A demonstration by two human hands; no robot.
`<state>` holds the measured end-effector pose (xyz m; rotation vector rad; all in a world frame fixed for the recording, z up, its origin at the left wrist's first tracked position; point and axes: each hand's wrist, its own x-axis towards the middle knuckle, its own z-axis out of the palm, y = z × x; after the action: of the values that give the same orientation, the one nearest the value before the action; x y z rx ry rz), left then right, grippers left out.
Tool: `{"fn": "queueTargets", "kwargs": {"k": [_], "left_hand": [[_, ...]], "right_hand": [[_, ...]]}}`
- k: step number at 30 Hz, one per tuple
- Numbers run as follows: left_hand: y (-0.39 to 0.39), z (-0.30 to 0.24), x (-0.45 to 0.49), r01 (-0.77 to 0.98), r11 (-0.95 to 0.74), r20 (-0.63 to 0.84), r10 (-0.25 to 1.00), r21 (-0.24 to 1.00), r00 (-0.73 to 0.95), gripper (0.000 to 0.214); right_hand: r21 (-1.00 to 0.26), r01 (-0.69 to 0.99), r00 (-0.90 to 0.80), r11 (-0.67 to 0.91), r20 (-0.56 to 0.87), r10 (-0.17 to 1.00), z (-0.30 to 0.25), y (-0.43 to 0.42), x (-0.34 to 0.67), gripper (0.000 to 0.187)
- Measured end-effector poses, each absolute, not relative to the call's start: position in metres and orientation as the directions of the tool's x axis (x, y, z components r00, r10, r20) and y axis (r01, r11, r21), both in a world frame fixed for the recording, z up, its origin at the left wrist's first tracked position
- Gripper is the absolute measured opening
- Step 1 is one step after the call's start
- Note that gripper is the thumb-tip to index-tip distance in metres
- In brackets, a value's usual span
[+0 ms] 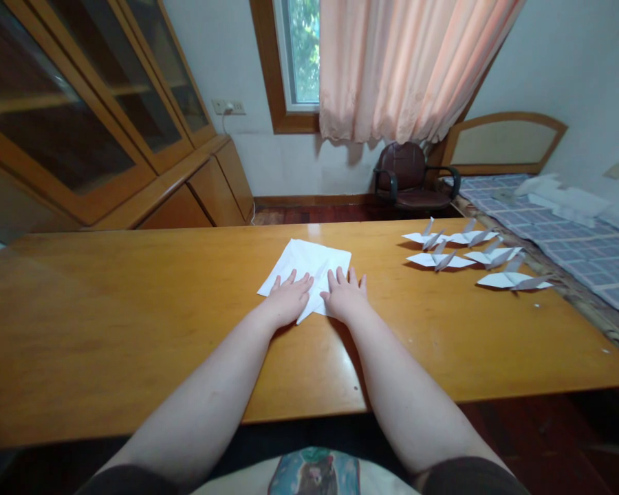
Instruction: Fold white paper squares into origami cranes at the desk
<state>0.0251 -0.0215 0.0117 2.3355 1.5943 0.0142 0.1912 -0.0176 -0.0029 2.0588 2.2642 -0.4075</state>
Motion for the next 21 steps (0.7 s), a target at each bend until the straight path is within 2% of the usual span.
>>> {"fn": "queueTargets", "kwargs": {"k": [3,5,7,10,14,17,21], "left_hand": [[-0.021,0.015,0.027,0.907,-0.34,-0.023,0.934,0.248,0.356,0.042],[-0.021,0.015,0.029,0.915,-0.327,0.049,0.944,0.236,0.325,0.038],[-0.021,0.013,0.03,0.922,-0.303,0.087,0.953,0.239,0.291,0.034],[-0.02,0.011,0.03,0.927,-0.272,0.115,0.961,0.257,0.25,0.031],[-0.02,0.01,0.031,0.934,-0.25,0.137,0.966,0.256,0.221,0.04],[-0.02,0.01,0.033,0.935,-0.238,0.151,0.967,0.261,0.204,0.038],[-0.021,0.011,0.035,0.922,-0.234,0.188,0.965,0.307,0.182,0.019]], "right_hand": [[-0.168,0.985,-0.072,0.041,-0.184,0.98,-0.003,-0.016,0.188,0.08],[-0.18,0.984,-0.035,0.011,-0.128,0.991,0.0,-0.015,0.187,0.082],[-0.201,0.98,-0.015,0.002,-0.064,0.998,0.003,-0.015,0.187,0.07],[-0.258,0.966,-0.016,0.016,0.003,1.0,0.008,-0.013,0.188,0.042],[-0.398,0.917,0.012,0.005,0.041,0.999,0.006,-0.009,0.189,0.02],[-0.536,0.844,0.042,0.018,0.1,0.994,0.002,-0.007,0.187,0.013],[-0.657,0.747,0.047,0.099,0.201,0.979,0.001,-0.008,0.185,0.013]]}}
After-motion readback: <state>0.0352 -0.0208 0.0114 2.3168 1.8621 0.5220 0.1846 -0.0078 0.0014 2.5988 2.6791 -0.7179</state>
